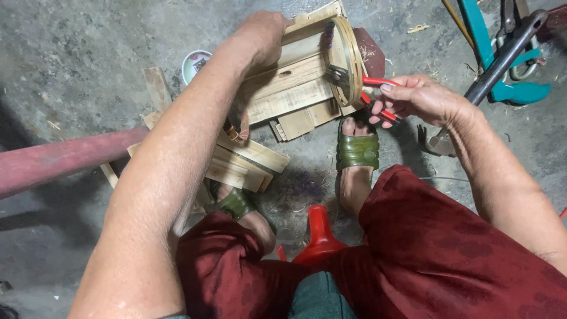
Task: The person assembles a small wooden frame by inserting wooden slats into a circular hoop and securing them with pliers. They repeatedly adjust the slats and tighten the hoop, then remove and reposition components to fit them properly.
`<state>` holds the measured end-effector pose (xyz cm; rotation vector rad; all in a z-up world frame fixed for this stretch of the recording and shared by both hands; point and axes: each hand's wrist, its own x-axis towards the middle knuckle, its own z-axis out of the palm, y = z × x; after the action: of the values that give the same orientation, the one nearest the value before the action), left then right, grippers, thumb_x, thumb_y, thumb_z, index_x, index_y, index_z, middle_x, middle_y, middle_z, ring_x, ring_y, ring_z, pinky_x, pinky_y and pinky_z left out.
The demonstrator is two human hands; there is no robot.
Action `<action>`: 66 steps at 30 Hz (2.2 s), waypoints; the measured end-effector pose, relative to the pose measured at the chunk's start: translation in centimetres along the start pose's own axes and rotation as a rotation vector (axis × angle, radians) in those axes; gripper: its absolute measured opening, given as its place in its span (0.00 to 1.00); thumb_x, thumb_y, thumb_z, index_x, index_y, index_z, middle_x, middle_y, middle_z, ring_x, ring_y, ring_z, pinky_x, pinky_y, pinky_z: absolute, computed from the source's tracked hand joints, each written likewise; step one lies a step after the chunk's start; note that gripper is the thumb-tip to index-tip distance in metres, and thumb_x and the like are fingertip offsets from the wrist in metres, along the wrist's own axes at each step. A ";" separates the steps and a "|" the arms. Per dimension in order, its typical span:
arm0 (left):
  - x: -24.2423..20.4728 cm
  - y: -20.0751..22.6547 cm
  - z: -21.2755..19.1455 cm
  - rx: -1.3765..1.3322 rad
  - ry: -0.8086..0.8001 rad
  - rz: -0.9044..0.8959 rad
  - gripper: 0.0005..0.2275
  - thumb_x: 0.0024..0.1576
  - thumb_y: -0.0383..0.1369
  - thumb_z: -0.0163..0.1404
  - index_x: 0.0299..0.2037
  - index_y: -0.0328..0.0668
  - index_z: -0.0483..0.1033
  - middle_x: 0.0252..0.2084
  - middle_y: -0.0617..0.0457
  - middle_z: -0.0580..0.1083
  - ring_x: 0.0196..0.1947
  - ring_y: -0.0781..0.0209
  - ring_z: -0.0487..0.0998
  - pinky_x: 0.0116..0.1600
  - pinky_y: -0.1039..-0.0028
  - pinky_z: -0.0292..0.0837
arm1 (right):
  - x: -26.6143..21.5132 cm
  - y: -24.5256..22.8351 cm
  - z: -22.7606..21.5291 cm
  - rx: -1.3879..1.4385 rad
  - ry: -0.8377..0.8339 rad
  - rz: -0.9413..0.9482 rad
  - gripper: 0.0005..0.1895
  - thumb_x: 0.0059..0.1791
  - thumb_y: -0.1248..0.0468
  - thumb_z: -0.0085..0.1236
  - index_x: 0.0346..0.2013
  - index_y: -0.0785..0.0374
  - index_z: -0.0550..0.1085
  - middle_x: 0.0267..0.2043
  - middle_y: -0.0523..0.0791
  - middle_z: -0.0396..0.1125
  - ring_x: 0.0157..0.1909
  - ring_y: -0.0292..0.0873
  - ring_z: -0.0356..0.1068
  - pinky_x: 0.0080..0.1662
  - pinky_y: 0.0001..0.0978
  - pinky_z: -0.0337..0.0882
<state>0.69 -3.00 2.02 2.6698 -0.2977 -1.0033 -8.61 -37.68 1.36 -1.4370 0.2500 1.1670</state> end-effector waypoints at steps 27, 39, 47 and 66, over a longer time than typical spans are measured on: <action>-2.8 3.0 1.1 0.196 0.425 -0.053 0.45 0.39 0.06 0.47 0.72 0.50 0.59 0.64 0.34 0.63 0.61 0.36 0.67 0.60 0.43 0.65 | 0.6 -4.0 4.6 -0.370 0.101 0.103 0.05 0.51 0.72 0.61 0.42 0.67 0.77 0.24 0.47 0.69 0.22 0.40 0.68 0.25 0.28 0.70; -6.7 3.7 13.2 0.568 0.304 0.228 0.55 0.58 0.73 0.33 0.77 0.23 0.38 0.78 0.32 0.30 0.78 0.38 0.27 0.77 0.50 0.18 | 0.6 -2.5 5.1 -0.379 0.165 0.108 0.08 0.51 0.71 0.61 0.45 0.66 0.77 0.24 0.47 0.69 0.21 0.40 0.66 0.24 0.28 0.69; -4.9 2.4 15.9 0.603 0.437 0.243 0.40 0.68 0.60 0.34 0.78 0.30 0.45 0.79 0.35 0.33 0.78 0.37 0.31 0.78 0.50 0.23 | 1.3 -0.8 4.9 -0.470 0.212 0.033 0.19 0.49 0.70 0.62 0.56 0.66 0.74 0.27 0.49 0.71 0.23 0.41 0.70 0.25 0.29 0.72; -4.8 2.1 15.4 0.415 0.382 0.306 0.33 0.65 0.33 0.45 0.78 0.29 0.44 0.79 0.36 0.35 0.78 0.40 0.33 0.79 0.51 0.27 | 2.0 -2.1 2.9 -0.260 0.018 0.097 0.07 0.51 0.72 0.59 0.42 0.74 0.76 0.25 0.53 0.70 0.21 0.46 0.68 0.22 0.34 0.71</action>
<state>-13.35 -6.38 -5.53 2.9684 -0.8772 -0.3564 -7.62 -33.72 1.78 -1.6781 0.1870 1.3020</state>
